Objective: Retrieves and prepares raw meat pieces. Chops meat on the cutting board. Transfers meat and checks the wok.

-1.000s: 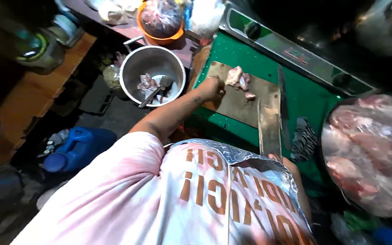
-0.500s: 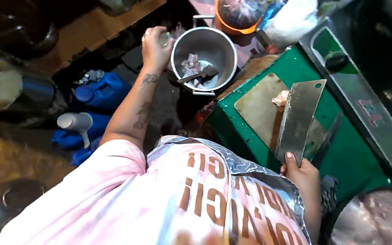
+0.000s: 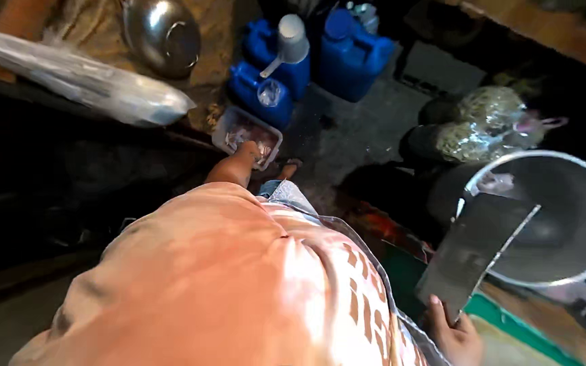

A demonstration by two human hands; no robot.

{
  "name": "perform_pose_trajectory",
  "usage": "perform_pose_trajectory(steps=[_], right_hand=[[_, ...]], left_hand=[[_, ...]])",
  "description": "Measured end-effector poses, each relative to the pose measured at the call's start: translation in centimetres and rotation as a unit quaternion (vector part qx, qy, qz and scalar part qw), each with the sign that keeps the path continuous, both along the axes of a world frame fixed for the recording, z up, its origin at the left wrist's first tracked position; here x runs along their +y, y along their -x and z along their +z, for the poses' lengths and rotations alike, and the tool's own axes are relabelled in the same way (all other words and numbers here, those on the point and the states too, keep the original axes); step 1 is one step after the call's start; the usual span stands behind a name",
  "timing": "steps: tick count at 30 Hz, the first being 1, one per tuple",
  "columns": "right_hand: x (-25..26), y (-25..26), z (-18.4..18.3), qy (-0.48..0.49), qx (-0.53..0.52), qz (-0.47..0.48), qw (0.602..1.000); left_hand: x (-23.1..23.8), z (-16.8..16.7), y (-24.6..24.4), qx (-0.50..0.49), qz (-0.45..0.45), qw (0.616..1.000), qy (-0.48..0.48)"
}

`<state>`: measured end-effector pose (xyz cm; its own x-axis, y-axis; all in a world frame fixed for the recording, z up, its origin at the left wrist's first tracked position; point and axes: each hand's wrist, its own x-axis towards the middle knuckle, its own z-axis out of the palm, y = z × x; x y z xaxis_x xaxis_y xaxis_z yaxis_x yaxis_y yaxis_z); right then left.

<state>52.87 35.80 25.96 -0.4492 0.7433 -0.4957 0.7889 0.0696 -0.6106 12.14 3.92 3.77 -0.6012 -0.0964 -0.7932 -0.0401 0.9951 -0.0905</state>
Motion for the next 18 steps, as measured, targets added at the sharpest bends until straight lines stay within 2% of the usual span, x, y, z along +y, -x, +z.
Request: perform_pose_trajectory(steps=[2,4,9,13,18], right_hand=[[-0.9,4.7,-0.5,0.036,-0.02,0.035,0.999],[-1.5,9.3,-2.1,0.053,-0.064,0.092,0.992],[-3.2,21.1,-9.8,0.063,-0.232,0.223,0.945],[-4.9,28.3,-16.6,0.079,-0.331,0.291,0.894],[-6.2,32.8,-24.4,0.091,-0.407,0.338,0.844]], left_hand=[[-2.3,-1.5,1.4,-0.015,0.044,0.999,-0.022],[-4.1,-4.4,2.8,-0.026,0.095,0.994,-0.037],[-7.1,-13.0,6.7,-0.089,0.164,0.98,-0.062],[-7.9,-21.6,8.7,-0.127,0.248,0.958,-0.061],[-8.7,-34.3,9.8,-0.116,0.28,0.948,-0.092]])
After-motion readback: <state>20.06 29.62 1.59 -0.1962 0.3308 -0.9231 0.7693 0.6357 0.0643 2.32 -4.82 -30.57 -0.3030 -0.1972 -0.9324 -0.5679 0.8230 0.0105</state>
